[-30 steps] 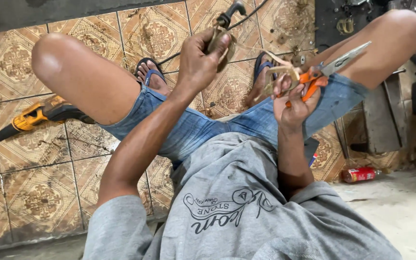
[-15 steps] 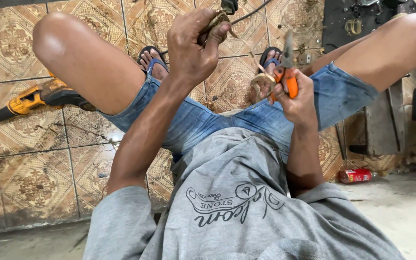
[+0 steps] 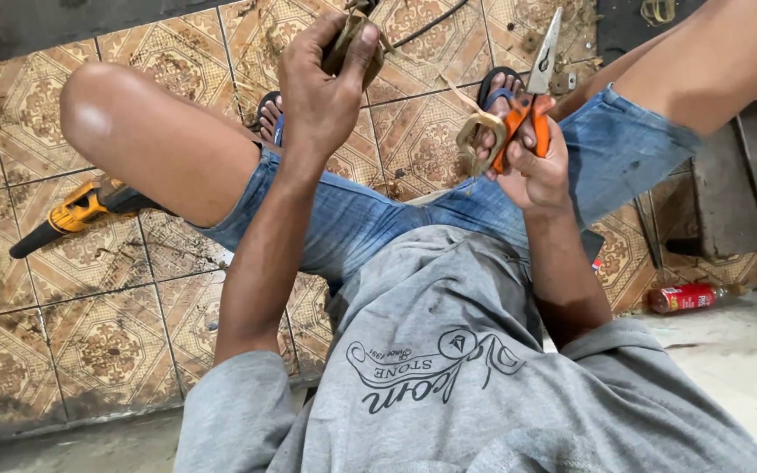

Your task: Repairing an electronic or mechanical component using pliers while sitting on the floor

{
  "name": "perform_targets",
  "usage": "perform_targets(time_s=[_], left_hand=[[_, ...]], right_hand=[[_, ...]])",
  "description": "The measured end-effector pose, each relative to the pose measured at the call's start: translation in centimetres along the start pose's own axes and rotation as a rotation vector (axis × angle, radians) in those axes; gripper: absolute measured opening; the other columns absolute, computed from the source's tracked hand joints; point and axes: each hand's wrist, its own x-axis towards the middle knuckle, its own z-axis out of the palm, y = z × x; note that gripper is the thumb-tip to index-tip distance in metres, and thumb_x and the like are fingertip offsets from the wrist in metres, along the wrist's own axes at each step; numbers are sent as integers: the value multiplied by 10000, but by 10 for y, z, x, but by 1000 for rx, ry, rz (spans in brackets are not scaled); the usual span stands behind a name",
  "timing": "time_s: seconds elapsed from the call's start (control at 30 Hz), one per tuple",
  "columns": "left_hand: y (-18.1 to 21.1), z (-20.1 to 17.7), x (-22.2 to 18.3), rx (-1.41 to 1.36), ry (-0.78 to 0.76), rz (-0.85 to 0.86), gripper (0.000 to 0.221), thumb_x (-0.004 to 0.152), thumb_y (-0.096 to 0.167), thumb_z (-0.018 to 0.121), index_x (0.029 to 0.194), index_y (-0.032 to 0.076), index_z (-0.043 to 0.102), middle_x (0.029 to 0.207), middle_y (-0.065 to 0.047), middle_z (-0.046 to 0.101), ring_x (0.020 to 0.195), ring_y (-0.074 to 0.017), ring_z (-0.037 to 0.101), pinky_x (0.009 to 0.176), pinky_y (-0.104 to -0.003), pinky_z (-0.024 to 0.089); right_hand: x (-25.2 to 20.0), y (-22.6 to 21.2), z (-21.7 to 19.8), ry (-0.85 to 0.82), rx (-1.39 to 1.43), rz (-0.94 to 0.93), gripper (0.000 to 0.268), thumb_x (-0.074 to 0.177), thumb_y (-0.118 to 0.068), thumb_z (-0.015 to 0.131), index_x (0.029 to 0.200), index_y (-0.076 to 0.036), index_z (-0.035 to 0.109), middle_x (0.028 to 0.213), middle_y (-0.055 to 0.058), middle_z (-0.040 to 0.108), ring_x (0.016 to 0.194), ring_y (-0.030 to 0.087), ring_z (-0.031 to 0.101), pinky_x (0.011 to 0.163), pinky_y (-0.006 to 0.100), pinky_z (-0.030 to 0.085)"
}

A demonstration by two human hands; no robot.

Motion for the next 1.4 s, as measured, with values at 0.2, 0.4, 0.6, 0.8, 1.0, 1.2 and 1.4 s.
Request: perform_targets(time_s=[0.2, 0.4, 0.6, 0.8, 1.0, 1.2, 1.4], left_hand=[[-10, 8, -3, 51, 101, 105, 228, 992, 286, 680, 1104, 86, 692, 1038, -111, 745, 958, -239, 759, 834, -380, 705], [3, 2, -4, 149, 162, 413, 115, 1027, 146, 660, 966, 49, 674, 821, -44, 647, 695, -156, 567, 557, -308, 503], [-5, 11, -8, 416, 259, 695, 152, 985, 254, 723, 998, 110, 676, 737, -24, 596, 669, -187, 478, 639, -365, 344], [12, 0, -5, 212, 266, 652, 93, 984, 169, 709, 1043, 99, 689, 880, -79, 716, 778, -293, 648, 707, -425, 452], [20, -10, -7, -407, 328, 263, 83, 1050, 148, 638, 1070, 69, 648, 760, -17, 532, 670, -123, 489, 570, -305, 491], [8, -30, -6, -205, 425, 175, 143, 1006, 277, 643, 1001, 139, 681, 872, 1, 641, 791, -126, 617, 653, -276, 593], [10, -26, -10, 98, 398, 462, 166, 1036, 257, 637, 1038, 94, 607, 869, -41, 643, 689, -149, 588, 558, -301, 516]], right_hand=[[2, -4, 32, -83, -547, 10, 375, 1009, -283, 674, 1132, 31, 511, 884, 148, 672, 692, 193, 686, 558, 274, 588], [18, 1, 48, -79, -863, 31, 115, 1058, -108, 537, 1099, -14, 487, 909, 117, 624, 772, 181, 674, 676, 257, 536], [17, 8, 35, -34, -1050, 109, 79, 1024, -48, 576, 1005, -89, 512, 936, -4, 538, 748, 64, 467, 653, 206, 440], [26, 11, 29, -96, -893, 108, 159, 1065, -197, 611, 1096, -71, 520, 966, -25, 481, 729, 32, 434, 607, 173, 388], [28, 1, 56, -92, -401, -223, 423, 989, -200, 727, 1240, 43, 490, 1085, 161, 574, 694, 249, 632, 466, 273, 407], [39, -40, 92, -158, -707, 19, 285, 1004, -145, 680, 1158, 37, 524, 918, 196, 645, 797, 277, 730, 547, 274, 602], [63, -53, 100, -213, -1123, 220, 482, 912, -382, 706, 1202, -11, 604, 1005, 61, 635, 855, 183, 731, 800, 291, 648]])
